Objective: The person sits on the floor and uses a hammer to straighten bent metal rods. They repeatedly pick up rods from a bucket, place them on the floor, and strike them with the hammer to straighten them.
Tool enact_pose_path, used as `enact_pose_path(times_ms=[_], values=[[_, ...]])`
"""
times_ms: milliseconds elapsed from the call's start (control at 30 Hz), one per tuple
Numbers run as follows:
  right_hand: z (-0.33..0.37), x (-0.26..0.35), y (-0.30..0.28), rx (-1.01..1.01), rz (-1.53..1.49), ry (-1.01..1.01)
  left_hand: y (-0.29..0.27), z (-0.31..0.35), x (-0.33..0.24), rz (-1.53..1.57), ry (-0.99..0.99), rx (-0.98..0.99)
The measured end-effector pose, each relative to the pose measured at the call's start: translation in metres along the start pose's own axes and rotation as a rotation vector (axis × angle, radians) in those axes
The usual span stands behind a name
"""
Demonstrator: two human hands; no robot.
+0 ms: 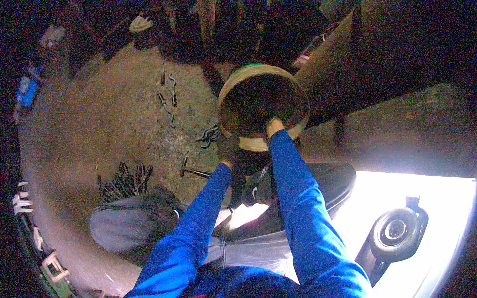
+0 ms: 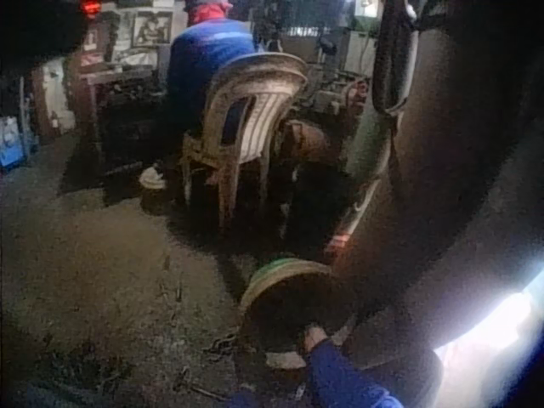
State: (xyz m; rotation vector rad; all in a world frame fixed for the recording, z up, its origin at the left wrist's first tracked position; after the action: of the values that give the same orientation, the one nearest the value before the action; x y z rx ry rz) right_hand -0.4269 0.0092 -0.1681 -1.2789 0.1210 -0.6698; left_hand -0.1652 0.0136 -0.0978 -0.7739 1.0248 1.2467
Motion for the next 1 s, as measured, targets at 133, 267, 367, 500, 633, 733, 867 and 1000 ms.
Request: enact_pose_path(times_ms=[133, 267, 367, 500, 633, 733, 867, 1000], values=[[-0.005, 0.010, -0.007, -0.007, 0.011, -0.022, -0.002, -0.008, 0.008, -0.035, -0.027, -0.002], [0.006, -0.013, -0.003, 0.006, 0.021, 0.018, 0.002, 0.021, -0.037, 0.085, 0.082, -0.024], [0.006, 0.002, -0.008, 0.005, 0.023, 0.000, -0.003, -0.002, -0.003, 0.007, 0.086, 0.008], [0.007, -0.002, -0.009, 0.001, 0.027, 0.008, 0.003, -0.009, 0.009, -0.036, 0.139, 0.039], [0.007, 0.002, -0.011, 0.000, 0.025, 0.008, 0.002, -0.013, 0.014, -0.207, 0.213, 0.008], [0.008, -0.006, -0.010, 0.003, 0.035, 0.019, 0.005, -0.012, 0.020, -0.163, 0.057, 0.035], [0.005, -0.002, -0.012, 0.003, 0.034, 0.013, 0.003, -0.008, 0.014, -0.102, -0.030, 0.027], [0.004, -0.005, -0.012, 0.004, 0.040, 0.019, 0.001, 0.005, -0.007, -0.031, -0.081, 0.012]])
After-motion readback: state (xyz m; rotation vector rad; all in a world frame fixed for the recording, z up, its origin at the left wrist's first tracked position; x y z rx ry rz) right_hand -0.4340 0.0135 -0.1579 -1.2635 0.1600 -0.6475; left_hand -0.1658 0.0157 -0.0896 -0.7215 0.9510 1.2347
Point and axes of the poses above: each hand's wrist, its own z-axis away from the middle knuckle, its own y-axis out of the palm, x = y × z, the point moved 9 cm from there along -z, towards the middle knuckle, and after that the axes turned 11 degrees about z, right-handed, at the moved point
